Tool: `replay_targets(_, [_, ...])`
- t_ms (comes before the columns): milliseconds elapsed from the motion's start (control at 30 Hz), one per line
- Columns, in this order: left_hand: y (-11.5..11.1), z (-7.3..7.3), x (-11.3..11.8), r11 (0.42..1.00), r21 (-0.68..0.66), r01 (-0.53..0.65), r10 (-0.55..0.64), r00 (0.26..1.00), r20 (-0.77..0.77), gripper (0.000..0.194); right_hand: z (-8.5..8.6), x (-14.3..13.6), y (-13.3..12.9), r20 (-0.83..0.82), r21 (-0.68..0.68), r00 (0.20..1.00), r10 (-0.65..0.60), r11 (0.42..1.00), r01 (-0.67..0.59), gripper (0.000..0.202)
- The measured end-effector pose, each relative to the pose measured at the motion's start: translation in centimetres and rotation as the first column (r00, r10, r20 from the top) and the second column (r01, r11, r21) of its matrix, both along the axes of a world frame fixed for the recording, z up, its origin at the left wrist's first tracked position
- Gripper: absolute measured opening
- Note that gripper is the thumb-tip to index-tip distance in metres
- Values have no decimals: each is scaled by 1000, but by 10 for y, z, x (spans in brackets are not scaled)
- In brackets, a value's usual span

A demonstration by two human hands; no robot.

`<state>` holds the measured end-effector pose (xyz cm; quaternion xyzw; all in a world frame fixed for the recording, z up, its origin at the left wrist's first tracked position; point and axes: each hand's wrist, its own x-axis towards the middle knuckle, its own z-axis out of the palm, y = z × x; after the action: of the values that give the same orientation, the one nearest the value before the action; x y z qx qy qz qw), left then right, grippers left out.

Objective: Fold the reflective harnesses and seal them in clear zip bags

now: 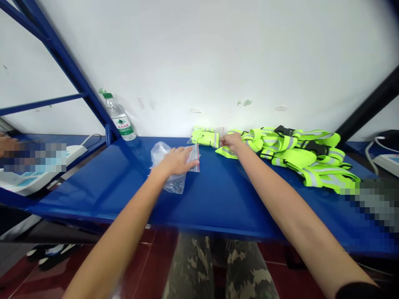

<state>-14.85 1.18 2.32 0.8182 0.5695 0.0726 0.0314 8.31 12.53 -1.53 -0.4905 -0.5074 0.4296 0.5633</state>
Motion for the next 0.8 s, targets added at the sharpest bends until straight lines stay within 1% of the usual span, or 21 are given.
replay_targets(33, [-3, -12, 4, 994, -53, -95, 94, 995, -35, 70, 4, -1, 0, -39, -50, 999, 2, 999, -4, 25])
replay_targets(67, [-6, -21, 10, 981, -73, -180, 176, 983, -56, 71, 8, -2, -1, -68, -98, 998, 8, 995, -15, 25])
replay_targets(100, [-10, -27, 18, 969, -64, -239, 235, 970, -59, 72, 14, -3, -4, -94, -135, 995, 18, 990, -31, 24])
replay_targets(133, [-13, -29, 25, 955, -62, -290, 286, 956, -60, 73, 20, -3, -7, -125, -154, 992, 33, 987, -52, 22])
replay_targets(167, [-16, -28, 33, 942, -60, -331, 327, 943, -62, 73, 27, -2, -11, -155, -160, 987, 49, 984, -74, 22])
replay_targets(200, [-18, -23, 39, 930, -63, -361, 357, 932, -68, 73, 34, -1, -16, -181, -160, 981, 64, 983, -94, 21])
replay_targets(267, [-20, -6, 51, 923, -33, -384, 381, 922, -69, 66, 49, 3, -30, -229, -141, 966, 119, 978, -153, 21])
replay_targets(300, [-19, 4, 57, 931, 22, -364, 365, 930, -37, 60, 55, 6, -38, -245, -122, 957, 155, 974, -189, 21])
replay_targets(333, [-18, 14, 63, 940, 111, -322, 321, 947, 29, 52, 60, 10, -47, -253, -101, 948, 194, 969, -225, 21])
replay_targets(367, [-15, 22, 71, 941, 211, -266, 243, 962, 126, 45, 65, 14, -56, -250, -79, 942, 225, 965, -251, 22])
replay_targets(400, [-11, 28, 80, 933, 295, -206, 137, 961, 239, 41, 68, 19, -66, -236, -59, 941, 242, 963, -263, 23])
replay_targets(433, [-7, 33, 90, 928, 340, -152, 24, 935, 353, 40, 69, 23, -75, -208, -40, 948, 241, 966, -255, 26])
replay_targets(467, [-2, 34, 101, 934, 340, -111, -63, 884, 463, 41, 69, 27, -83, -169, -21, 960, 223, 973, -230, 28])
replay_targets(500, [3, 34, 112, 950, 303, -82, -108, 821, 561, 42, 68, 31, -91, -128, -4, 972, 196, 980, -198, 31])
replay_targets(533, [8, 32, 121, 968, 247, -55, -120, 759, 639, 42, 66, 35, -97, -91, 13, 982, 168, 986, -168, 33])
replay_targets(567, [12, 29, 129, 982, 186, -33, -108, 710, 696, 42, 63, 38, -103, -59, 27, 987, 148, 989, -146, 35])
replay_targets(600, [16, 25, 136, 991, 135, -13, -91, 676, 731, 40, 59, 41, -107, -37, 33, 990, 139, 990, -138, 36])
replay_targets(667, [21, 16, 141, 996, 73, 42, -83, 634, 769, 37, 51, 47, -112, -38, 23, 988, 151, 988, -150, 38])
replay_targets(700, [23, 11, 140, 995, 50, 89, -95, 615, 783, 34, 46, 49, -114, -55, 12, 985, 165, 986, -165, 40])
replay_targets(800, [26, -2, 133, 967, 27, 252, -172, 573, 801, 25, 35, 54, -116, -107, -24, 973, 204, 978, -208, 46])
